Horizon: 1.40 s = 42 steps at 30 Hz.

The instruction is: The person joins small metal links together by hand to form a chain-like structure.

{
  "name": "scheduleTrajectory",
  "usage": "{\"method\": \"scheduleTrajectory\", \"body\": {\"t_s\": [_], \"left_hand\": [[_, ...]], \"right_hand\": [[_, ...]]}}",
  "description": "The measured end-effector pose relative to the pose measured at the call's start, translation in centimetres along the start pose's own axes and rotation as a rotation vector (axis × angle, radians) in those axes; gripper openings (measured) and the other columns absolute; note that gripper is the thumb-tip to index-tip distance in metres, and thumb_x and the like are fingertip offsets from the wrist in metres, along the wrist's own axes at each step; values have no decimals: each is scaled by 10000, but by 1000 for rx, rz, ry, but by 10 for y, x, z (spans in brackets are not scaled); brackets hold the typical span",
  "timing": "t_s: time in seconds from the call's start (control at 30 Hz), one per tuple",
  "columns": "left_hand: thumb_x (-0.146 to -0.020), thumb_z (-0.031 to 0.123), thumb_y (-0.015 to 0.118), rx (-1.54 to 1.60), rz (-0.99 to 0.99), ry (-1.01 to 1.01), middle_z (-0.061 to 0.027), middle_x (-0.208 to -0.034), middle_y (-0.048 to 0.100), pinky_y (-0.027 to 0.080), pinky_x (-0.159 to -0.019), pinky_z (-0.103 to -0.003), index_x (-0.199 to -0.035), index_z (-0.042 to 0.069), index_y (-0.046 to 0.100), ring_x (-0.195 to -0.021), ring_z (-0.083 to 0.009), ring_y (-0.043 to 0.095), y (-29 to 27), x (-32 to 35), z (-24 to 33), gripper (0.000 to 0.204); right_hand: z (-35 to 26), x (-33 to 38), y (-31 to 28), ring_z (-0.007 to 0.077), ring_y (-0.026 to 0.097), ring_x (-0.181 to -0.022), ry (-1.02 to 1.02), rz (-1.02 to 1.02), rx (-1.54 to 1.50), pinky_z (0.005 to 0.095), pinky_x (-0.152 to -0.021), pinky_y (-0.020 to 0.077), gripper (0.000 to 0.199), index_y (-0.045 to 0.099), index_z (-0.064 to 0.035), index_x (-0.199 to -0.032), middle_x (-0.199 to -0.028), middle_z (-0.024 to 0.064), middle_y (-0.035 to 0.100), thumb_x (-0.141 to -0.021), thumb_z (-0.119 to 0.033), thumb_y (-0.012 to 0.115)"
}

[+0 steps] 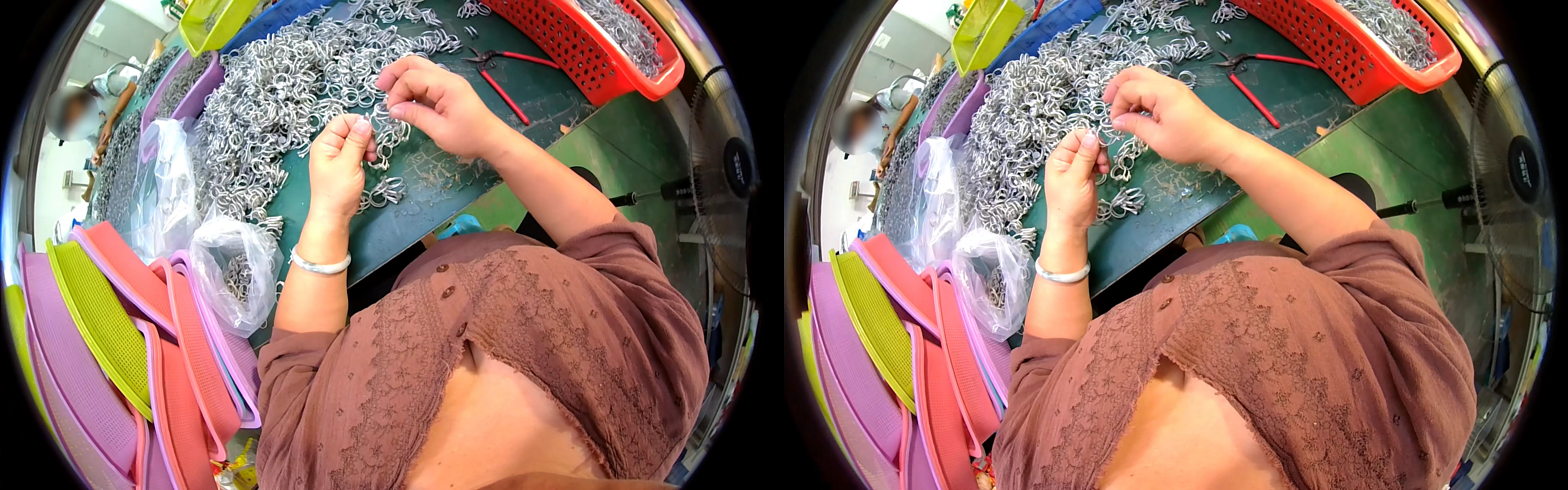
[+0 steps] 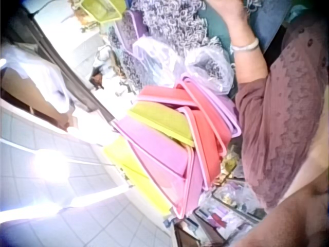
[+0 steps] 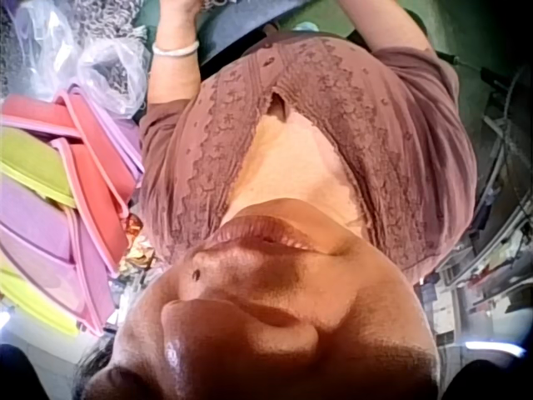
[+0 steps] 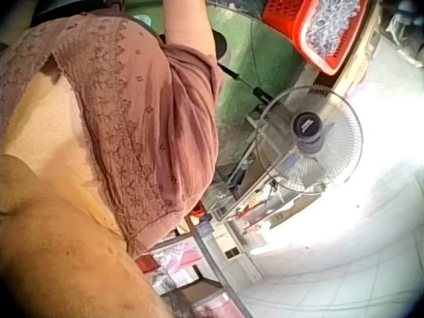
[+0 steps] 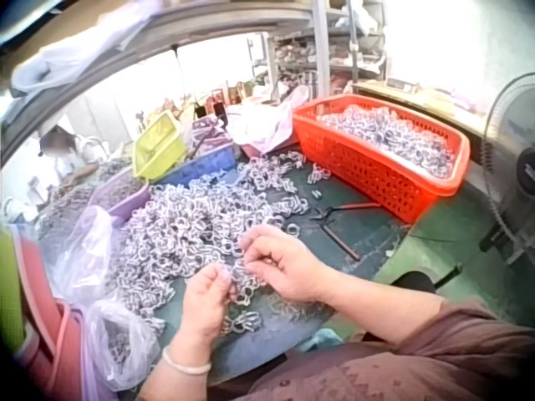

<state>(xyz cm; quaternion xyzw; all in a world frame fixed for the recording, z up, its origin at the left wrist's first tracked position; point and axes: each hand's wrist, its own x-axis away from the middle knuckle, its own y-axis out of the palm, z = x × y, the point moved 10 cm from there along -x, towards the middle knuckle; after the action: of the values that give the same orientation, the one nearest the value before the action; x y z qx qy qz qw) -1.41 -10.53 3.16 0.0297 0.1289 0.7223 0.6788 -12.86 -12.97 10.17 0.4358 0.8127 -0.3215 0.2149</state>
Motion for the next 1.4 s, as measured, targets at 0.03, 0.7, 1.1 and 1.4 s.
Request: {"method": "scheduleTrajectory", "body": {"t_s": [0.03, 0.7, 1.1, 1.4], "left_hand": [[-857, 134, 515, -65, 11, 27, 18, -626, 492, 348, -506, -177, -786, 37, 532, -548, -51, 421, 0, 0, 3, 122], [-817, 81, 548, -690, 98, 420, 31, -585, 451, 307, -465, -194, -735, 20, 522, -515, -49, 374, 7, 9, 39, 105], [-770, 62, 586, -944, 148, 593, -76, -625, 500, 379, -508, -261, -728, 11, 520, -539, -172, 458, 22, 18, 55, 93], [-781, 89, 579, -950, 233, 577, -86, -626, 514, 392, -503, -288, -730, 19, 523, -538, -200, 481, 18, 18, 54, 103]], "right_hand": [[1, 0, 0, 127, 498, -799, -5, -7, 0, 244, -720, 414, 46, 501, -11, -760, -988, 88, 513, -768, 14, 539], [53, 16, 12, 99, 535, -859, 493, 35, -737, 220, -769, 443, 347, 501, 16, -1045, -929, 50, 554, -713, 65, 591], [67, 28, 13, 92, 536, -784, 625, 148, -682, 212, -742, 435, 335, 520, 29, -1014, -846, 26, 549, -692, 66, 606], [62, 29, 23, 67, 498, -672, 617, 59, -566, 202, -618, 428, 128, 525, -11, -828, -753, 1, 534, -727, 43, 581]]}}
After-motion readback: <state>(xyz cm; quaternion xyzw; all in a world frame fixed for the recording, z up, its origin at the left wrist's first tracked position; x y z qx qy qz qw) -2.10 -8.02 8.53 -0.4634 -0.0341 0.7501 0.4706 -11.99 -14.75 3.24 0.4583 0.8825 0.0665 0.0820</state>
